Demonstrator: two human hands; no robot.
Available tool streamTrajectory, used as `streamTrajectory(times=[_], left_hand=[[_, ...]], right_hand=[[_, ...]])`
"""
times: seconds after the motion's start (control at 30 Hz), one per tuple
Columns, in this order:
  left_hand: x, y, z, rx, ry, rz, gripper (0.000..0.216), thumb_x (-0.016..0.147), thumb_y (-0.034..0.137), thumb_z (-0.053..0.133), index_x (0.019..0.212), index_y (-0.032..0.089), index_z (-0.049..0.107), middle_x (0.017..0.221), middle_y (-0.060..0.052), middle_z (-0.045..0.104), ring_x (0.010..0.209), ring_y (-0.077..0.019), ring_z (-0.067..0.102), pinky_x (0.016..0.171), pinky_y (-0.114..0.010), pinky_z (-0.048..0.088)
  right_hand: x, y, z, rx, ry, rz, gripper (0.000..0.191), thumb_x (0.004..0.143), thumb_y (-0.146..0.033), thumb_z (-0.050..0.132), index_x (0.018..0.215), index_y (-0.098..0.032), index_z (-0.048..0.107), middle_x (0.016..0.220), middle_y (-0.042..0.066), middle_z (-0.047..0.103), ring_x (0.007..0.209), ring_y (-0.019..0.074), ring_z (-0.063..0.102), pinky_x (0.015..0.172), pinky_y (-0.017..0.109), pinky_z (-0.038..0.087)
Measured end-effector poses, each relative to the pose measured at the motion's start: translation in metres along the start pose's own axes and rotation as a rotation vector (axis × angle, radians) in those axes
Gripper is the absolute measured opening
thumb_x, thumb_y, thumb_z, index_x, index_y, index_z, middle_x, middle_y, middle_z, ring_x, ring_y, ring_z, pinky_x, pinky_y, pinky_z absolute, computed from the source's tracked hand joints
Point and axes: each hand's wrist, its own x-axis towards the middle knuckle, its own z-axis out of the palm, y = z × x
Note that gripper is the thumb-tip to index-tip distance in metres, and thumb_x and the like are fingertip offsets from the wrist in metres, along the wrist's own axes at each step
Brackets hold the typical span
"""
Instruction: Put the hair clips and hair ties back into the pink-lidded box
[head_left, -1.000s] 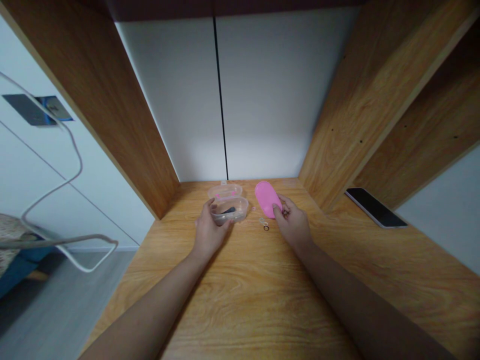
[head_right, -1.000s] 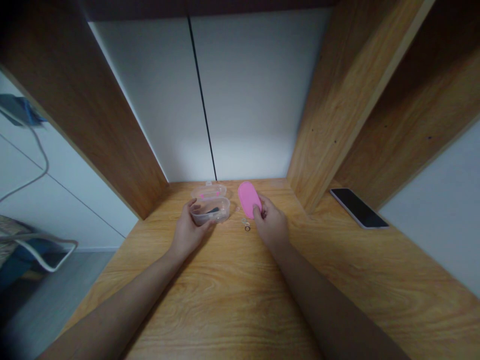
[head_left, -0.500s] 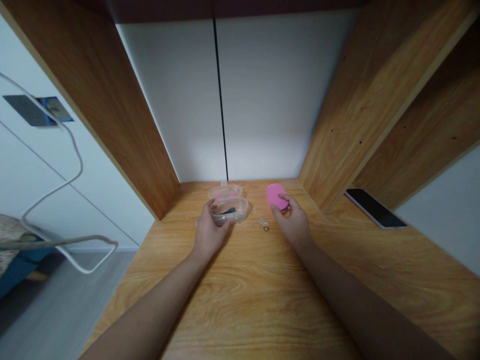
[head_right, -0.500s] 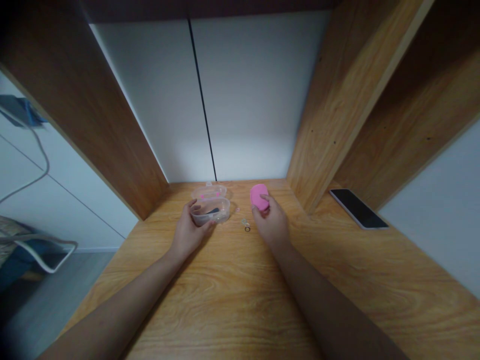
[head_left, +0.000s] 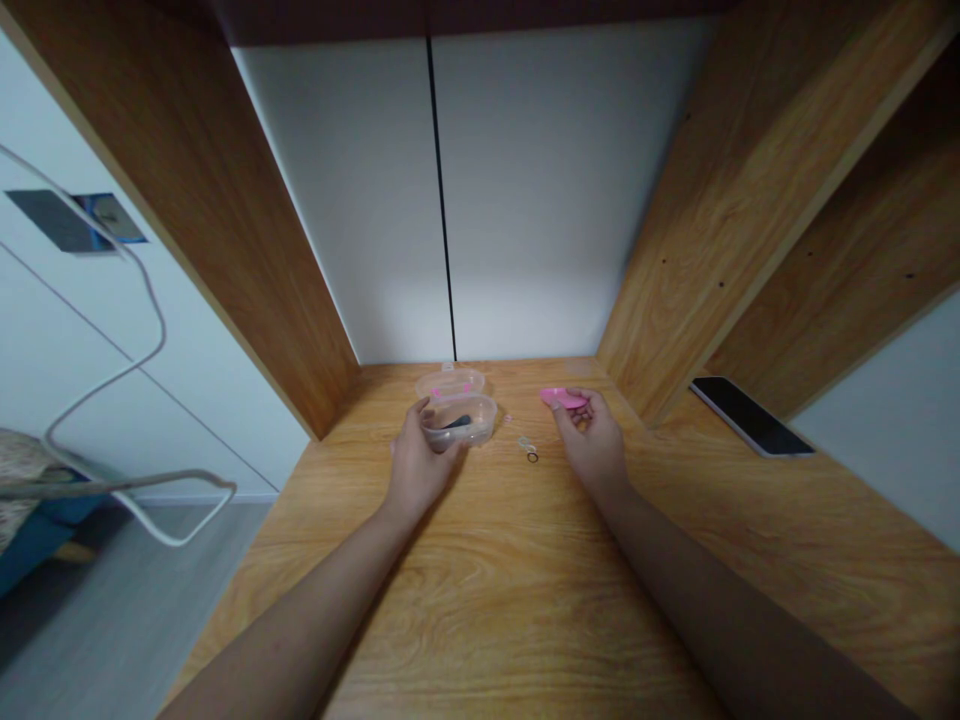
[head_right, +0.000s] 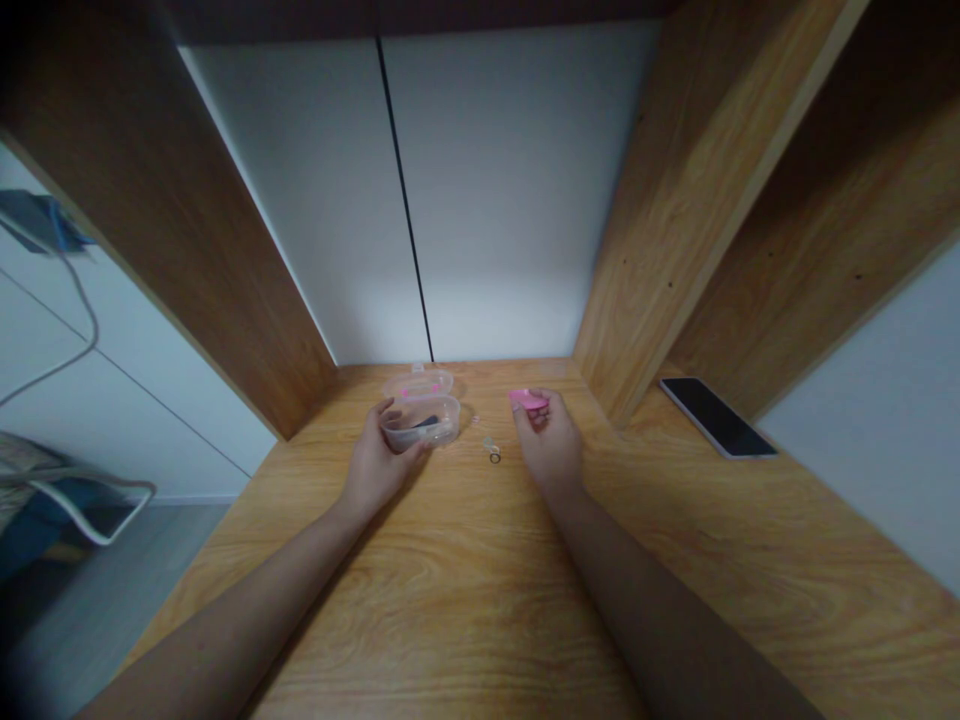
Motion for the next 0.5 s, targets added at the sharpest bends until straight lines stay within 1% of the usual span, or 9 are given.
streamTrajectory(times=[0.17,0.27,0.4,0.5], left_hand=[[-0.0001,-0.0007,0.0006,0.001,0.007,0.002,0.082,0.071,0.032,0.082,0.140,0.022,0.038,0.128,-0.013,0.063,0.115,-0.0273,0.063,0.097,-0.045,0.050],[0.0001,-0.0023,0.0017,-0.005,0.010,0.009,0.082,0.071,0.031,0.083,0.140,0.023,0.039,0.128,-0.013,0.063,0.116,-0.0272,0.063,0.097,-0.045,0.050],[0.0003,-0.0046,0.0029,-0.009,0.015,0.018,0.081,0.071,0.031,0.082,0.140,0.023,0.039,0.127,-0.013,0.063,0.117,-0.0282,0.063,0.098,-0.047,0.049],[0.0006,-0.0069,0.0040,-0.004,0.016,0.027,0.082,0.072,0.033,0.082,0.140,0.023,0.038,0.127,-0.013,0.063,0.118,-0.0290,0.062,0.100,-0.049,0.048]], right_hand=[[-0.0018,-0.0005,-0.0005,0.005,-0.028,-0.021,0.037,0.085,-0.042,0.064,0.114,-0.020,0.062,0.089,0.005,0.070,0.075,0.0198,0.063,0.073,0.033,0.050],[-0.0039,-0.0040,-0.0028,-0.010,-0.051,-0.053,0.034,0.084,-0.037,0.062,0.113,-0.020,0.062,0.092,0.006,0.069,0.076,0.0199,0.062,0.072,0.033,0.050],[-0.0060,-0.0073,-0.0052,0.024,-0.091,-0.091,0.031,0.080,-0.028,0.059,0.110,-0.020,0.062,0.087,0.004,0.066,0.070,0.0187,0.058,0.068,0.031,0.048],[-0.0072,-0.0084,-0.0060,0.046,-0.128,-0.125,0.033,0.078,-0.023,0.057,0.111,-0.021,0.061,0.085,0.002,0.064,0.067,0.0174,0.054,0.067,0.031,0.046]])
